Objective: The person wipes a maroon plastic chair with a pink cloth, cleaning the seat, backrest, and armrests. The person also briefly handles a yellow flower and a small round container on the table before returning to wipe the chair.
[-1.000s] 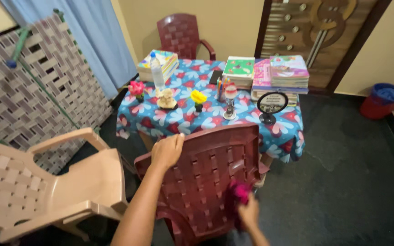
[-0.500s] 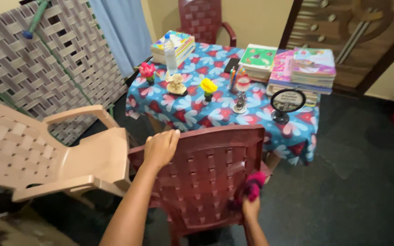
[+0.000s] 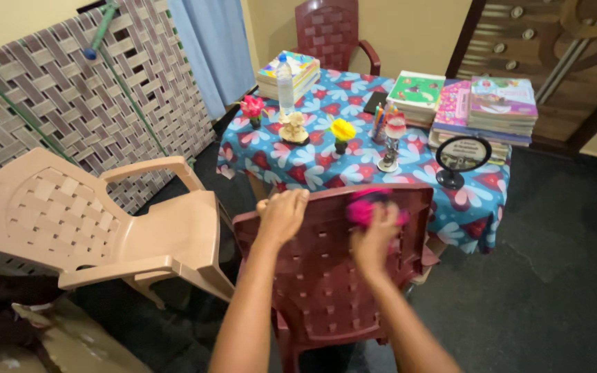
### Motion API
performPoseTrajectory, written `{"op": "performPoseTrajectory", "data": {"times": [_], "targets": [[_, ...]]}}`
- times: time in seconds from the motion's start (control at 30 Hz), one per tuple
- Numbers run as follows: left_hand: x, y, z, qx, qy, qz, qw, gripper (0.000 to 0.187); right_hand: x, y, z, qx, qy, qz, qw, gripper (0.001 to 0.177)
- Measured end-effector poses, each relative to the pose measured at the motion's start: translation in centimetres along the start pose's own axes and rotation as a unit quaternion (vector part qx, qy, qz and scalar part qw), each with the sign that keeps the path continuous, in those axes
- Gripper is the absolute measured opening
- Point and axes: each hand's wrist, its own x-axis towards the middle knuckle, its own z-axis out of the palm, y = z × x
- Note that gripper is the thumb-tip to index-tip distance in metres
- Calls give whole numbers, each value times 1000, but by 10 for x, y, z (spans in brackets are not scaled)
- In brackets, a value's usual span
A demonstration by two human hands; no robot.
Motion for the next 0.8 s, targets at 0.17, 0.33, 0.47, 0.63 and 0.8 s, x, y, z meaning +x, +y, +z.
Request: {"op": "performPoseTrajectory", "data": {"times": [0.17, 0.33, 0.47, 0.63, 0.8], "targets": [[-5, 5, -8, 22, -40, -31, 999, 42, -63, -119, 50, 54, -119, -150, 980, 41], [-8, -2, -22, 25, -27, -21, 999, 43, -79, -116, 77, 47, -97, -198, 974, 35], [-2, 5, -7, 29, 3, -11, 1000, 42, -83, -61, 78, 34, -110, -262, 958, 45], [9, 11, 1, 52, 0, -26, 998, 43, -111, 26, 56, 22, -115, -142, 983, 47], [15, 4, -5, 50, -10, -21, 998, 44, -182, 96, 17, -58, -304, -150, 939, 37]]}}
